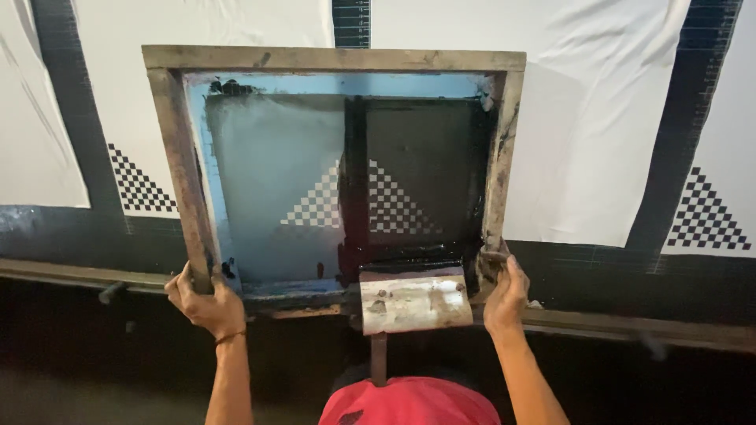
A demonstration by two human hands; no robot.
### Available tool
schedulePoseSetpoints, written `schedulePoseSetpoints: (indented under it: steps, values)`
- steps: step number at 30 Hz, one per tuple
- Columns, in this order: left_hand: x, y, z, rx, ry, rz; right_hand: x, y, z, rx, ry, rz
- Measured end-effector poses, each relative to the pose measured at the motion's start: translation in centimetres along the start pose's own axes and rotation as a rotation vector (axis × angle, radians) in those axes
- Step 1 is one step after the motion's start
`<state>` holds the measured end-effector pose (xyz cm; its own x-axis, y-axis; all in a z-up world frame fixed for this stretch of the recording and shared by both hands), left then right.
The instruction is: Performing manual screen printing by positioning a frame and using a squeegee to apply ink.
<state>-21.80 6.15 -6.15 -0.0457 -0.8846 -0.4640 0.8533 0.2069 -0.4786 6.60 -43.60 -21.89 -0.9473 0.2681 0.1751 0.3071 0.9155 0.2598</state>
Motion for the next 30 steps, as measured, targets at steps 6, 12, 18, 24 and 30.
schedulePoseSetpoints:
  steps: [6,12,18,24,30]
  values:
    - [1.6,-2.2,1.8,-0.032,0.002,0.025,-0.3,-0.6,-1.3,-0.051,0.029,-0.055]
    - [3.8,-3.9,1.6,-0.046,-0.064,0.039,4.8,3.8,-10.1,-0.084,0.003,-0.083]
    - [6.7,-3.2,0.8,0.041,-0.061,0.009,1.6,-1.2,-11.2,0.015,-0.325,-0.226]
    - [10.2,-2.3,7.5,0.16,-0.043,-0.022,-7.1,-15.1,-7.3,0.082,-0.739,-0.335]
    - [16.4,-2.7,12.3,0.311,-0.035,-0.067,-0.4,-13.1,-25.9,-0.023,-0.688,-0.346]
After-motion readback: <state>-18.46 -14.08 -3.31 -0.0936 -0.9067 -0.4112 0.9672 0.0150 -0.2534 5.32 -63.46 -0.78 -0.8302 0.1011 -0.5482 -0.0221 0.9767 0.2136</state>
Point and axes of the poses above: each hand's wrist, its own x-axis away from the middle knuckle, its own y-axis out of the palm, z = x × y, the point moved 6 cm from there along -x, towards the middle knuckle, and after that the axes turned 10 degrees about -y, right-handed, at the moved point
